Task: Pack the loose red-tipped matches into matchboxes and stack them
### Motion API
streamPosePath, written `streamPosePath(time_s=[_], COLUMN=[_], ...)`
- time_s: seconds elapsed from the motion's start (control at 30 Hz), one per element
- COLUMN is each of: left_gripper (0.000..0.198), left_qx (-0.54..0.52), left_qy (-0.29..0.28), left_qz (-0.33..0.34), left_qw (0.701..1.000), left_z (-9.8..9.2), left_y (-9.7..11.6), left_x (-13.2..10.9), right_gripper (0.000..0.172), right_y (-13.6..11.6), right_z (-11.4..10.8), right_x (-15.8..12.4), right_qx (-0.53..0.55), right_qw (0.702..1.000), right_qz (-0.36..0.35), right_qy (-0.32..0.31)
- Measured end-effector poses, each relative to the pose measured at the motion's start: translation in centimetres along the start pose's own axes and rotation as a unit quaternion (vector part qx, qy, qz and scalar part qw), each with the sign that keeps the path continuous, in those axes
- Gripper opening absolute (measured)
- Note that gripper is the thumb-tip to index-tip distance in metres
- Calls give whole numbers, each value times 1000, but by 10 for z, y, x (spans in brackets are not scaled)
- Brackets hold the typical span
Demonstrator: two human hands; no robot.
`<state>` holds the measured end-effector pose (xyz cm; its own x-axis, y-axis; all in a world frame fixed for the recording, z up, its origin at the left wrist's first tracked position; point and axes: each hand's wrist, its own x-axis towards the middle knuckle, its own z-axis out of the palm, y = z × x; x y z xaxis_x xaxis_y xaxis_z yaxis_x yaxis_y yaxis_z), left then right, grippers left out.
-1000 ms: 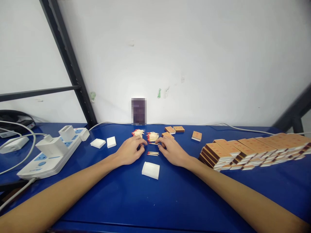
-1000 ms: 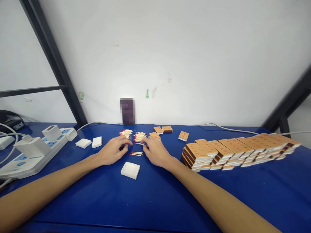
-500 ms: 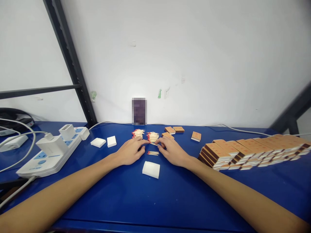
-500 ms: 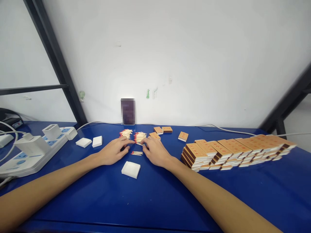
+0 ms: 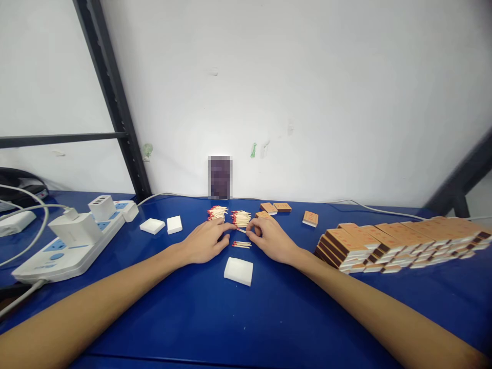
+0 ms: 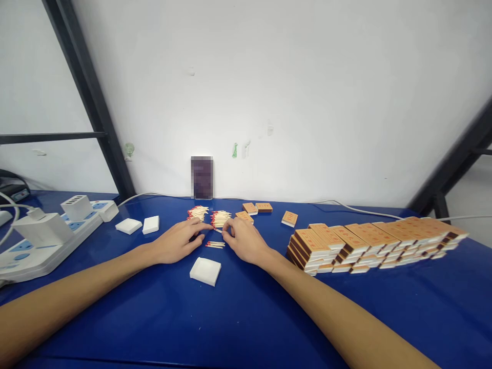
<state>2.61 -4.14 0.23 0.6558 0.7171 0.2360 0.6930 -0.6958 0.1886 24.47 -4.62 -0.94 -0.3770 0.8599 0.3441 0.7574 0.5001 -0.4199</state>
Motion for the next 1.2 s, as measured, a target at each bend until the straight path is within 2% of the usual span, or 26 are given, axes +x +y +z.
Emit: streamPosePath(time_s=[0.3,0.73,1.2], left_gripper=[22,20,19], left_qx=[-56,-94,-108], left_qy=[17,25,9], left_qz=[32,37,43], left_qw=[998,995,993], left_z=[3,1,-1], left_y=[-5,-2,-1], left_x=[2,2,1], right_gripper=[10,13,15], right_y=[3,-2,-7], right_z=[0,-6,-8], right_x=[1,-6,-11], right_qx=[17,77,89], right_qw=[1000,995,994], right_qz=[-17,-37,-43], right_qy=[-4,-42,-41])
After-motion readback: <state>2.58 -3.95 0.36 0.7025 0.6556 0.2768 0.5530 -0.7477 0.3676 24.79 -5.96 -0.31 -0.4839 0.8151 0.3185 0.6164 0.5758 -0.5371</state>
